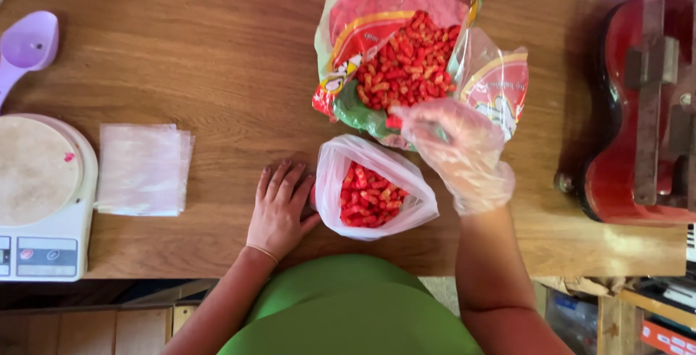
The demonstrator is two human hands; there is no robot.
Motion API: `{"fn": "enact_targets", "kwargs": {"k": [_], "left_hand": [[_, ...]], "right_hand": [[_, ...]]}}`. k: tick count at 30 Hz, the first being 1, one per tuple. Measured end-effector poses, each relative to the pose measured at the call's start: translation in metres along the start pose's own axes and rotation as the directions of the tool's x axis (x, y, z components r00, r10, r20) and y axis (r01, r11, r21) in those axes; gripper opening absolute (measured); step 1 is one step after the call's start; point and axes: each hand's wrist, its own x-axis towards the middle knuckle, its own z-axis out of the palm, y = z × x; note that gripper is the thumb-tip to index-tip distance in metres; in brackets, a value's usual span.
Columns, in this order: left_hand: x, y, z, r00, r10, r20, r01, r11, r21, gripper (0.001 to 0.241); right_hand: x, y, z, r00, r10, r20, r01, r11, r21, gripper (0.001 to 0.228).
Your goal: The person transfers red snacks from a large plastic bag into a smaller clear plastic bag by hand while wearing a clear glove.
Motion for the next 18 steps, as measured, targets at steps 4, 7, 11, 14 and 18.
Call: {"fn": "enact_targets", "kwargs": {"k": [4, 7, 11, 14, 18], "left_hand": [[0.003, -0.001, 0.002, 1.000, 0.011, -0.017, -0.011, 1.000, 0.011, 0.076], [0.000, -0.001, 0.002, 1.000, 0.006, -0.008, -0.006, 1.000, 0.012, 0.077], [0.001, 0.000, 0.001, 1.000, 0.002, -0.002, -0.002, 1.000, 0.008, 0.076], [0.000, -0.001, 0.002, 1.000, -0.003, -0.002, 0.003, 1.000, 0.007, 0.076], [0.001, -0.001, 0.001, 1.000, -0.006, 0.008, 0.006, 1.000, 0.013, 0.076]], "right_hand": [[-0.023, 0.001, -0.022, 0.987, -0.090, 0.130, 0.110, 0.982, -0.154, 0.013], [-0.035, -0.006, -0.022, 0.972, -0.178, 0.156, 0.199, 0.970, -0.136, 0.009], [-0.044, -0.012, -0.013, 0.969, -0.113, 0.218, 0.133, 0.988, -0.079, 0.013], [-0.052, -0.004, -0.008, 0.937, 0.025, 0.349, 0.019, 0.992, -0.123, 0.021], [-0.059, 0.010, 0.001, 0.866, 0.163, 0.473, -0.086, 0.980, -0.182, 0.029]]}}
